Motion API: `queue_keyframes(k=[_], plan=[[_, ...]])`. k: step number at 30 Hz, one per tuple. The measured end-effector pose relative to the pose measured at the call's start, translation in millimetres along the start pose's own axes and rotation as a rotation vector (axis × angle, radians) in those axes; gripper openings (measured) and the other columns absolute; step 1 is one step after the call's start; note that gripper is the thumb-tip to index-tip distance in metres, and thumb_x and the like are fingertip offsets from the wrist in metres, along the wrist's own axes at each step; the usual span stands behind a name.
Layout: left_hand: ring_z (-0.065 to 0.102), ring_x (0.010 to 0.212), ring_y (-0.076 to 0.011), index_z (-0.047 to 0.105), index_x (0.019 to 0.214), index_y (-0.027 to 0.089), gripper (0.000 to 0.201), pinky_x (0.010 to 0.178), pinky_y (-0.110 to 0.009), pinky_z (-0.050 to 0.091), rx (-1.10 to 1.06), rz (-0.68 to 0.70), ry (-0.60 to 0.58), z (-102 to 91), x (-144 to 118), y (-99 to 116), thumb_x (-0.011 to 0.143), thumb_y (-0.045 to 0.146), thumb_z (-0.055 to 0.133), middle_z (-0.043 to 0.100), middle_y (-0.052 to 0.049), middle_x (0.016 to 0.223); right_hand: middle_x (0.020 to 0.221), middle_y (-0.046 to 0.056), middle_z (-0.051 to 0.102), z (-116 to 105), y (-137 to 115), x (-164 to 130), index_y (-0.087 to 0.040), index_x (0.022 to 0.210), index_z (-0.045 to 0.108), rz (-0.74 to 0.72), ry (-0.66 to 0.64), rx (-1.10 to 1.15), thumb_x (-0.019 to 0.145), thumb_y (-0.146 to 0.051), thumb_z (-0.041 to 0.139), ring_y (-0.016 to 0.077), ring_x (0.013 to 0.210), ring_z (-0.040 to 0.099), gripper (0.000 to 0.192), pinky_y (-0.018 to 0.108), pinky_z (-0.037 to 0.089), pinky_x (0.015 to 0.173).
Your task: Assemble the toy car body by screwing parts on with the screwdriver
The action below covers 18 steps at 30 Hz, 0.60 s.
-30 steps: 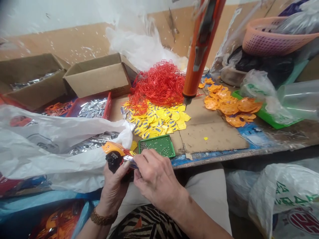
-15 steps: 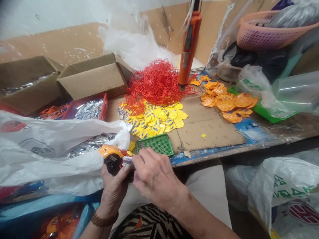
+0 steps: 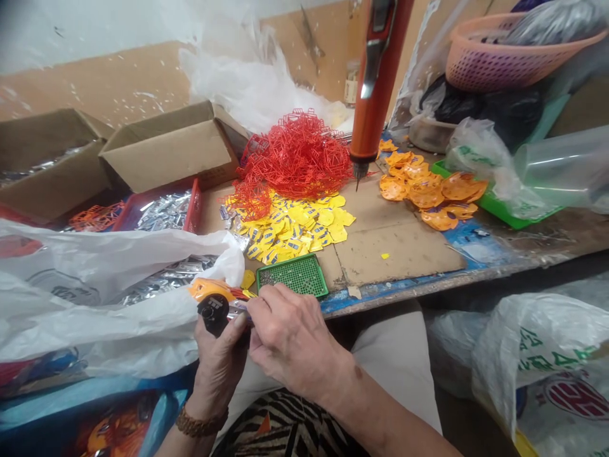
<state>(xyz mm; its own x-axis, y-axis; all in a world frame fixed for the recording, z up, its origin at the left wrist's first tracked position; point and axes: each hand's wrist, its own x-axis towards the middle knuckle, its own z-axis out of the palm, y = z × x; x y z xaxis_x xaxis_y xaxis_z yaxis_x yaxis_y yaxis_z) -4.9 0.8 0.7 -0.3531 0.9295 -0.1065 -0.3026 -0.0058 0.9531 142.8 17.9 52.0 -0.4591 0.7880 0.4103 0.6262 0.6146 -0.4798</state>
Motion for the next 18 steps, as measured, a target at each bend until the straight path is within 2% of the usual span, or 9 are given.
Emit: queue_keyframes(k=[5,11,18], plan=[[0.065,0.082,-0.0145,0.06,0.112,0.022,0.056,0.08,-0.026,0.052,0.033,0.016,0.044,4.2,-0.4,0.8,0.063,0.023,0.087,0.069,0.0,0.096,0.084,0.003,0.06,1.4,-1.1,0.1,-0.017,0.087,0.06,0.025,-0.003,-0.008,0.08,-0.01,0.05,0.0185,0.081,0.057,0.014,0.032,0.039,0.061],[0.062,0.079,-0.0124,0.06,0.105,0.019,0.036,0.077,-0.024,0.051,0.038,-0.001,0.036,9.2,-1.3,2.5,0.075,0.023,0.08,0.067,0.001,0.089,0.082,0.002,0.058,4.8,-5.7,-0.1,-0.018,0.082,0.058,0.042,0.037,-0.037,0.08,-0.009,0.051,0.0183,0.078,0.055,0.011,0.032,0.038,0.06],[0.062,0.077,-0.0134,0.061,0.101,0.018,0.038,0.074,-0.025,0.051,-0.005,-0.063,0.025,16.2,0.0,9.8,0.071,0.026,0.083,0.066,0.001,0.087,0.081,0.003,0.057,3.9,-6.9,-0.3,-0.018,0.083,0.058,0.083,0.051,-0.034,0.08,-0.012,0.051,0.0178,0.075,0.056,0.009,0.032,0.038,0.058]])
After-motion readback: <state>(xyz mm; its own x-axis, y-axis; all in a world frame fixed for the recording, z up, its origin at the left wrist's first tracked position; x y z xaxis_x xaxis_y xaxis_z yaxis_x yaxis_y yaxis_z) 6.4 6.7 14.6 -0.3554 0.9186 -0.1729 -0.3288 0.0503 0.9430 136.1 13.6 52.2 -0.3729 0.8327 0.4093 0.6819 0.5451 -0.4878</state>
